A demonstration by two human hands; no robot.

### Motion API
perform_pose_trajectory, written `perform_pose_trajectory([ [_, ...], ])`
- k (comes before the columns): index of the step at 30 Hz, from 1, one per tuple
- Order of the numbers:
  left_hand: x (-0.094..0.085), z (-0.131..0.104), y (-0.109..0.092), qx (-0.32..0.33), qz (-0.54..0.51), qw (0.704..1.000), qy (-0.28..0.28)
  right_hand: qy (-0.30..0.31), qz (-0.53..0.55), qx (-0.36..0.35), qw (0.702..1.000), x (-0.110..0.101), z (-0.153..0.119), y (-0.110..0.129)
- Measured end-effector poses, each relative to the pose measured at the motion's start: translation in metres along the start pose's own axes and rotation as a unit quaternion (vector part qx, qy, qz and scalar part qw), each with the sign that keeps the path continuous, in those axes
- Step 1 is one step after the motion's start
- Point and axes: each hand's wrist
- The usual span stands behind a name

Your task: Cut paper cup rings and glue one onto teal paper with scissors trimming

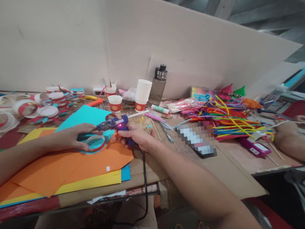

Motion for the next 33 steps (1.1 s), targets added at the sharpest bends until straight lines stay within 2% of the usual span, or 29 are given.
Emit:
perform_pose_trajectory([
  [14, 0.000, 0.000, 0.001, 0.003, -0.040, 0.999, 0.005, -0.017, -0.017, 0.016, 1.000, -0.002, -0.002, 0.002],
  [22, 0.001, 0.000, 0.003, -0.002, -0.031, 1.000, 0.002, 0.003, -0.018, 0.012, 1.000, -0.008, 0.001, -0.003],
  [33, -0.005, -0.002, -0.008, 0.008, -0.032, 0.999, 0.008, 0.004, -0.017, 0.007, 1.000, -0.009, 0.002, -0.005],
])
Point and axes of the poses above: each hand's wrist, its own z-axis towards the middle knuckle, its own x-axis out of the palm, y = z × x, and after that the axes turned 6 degrees about -x, right-handed
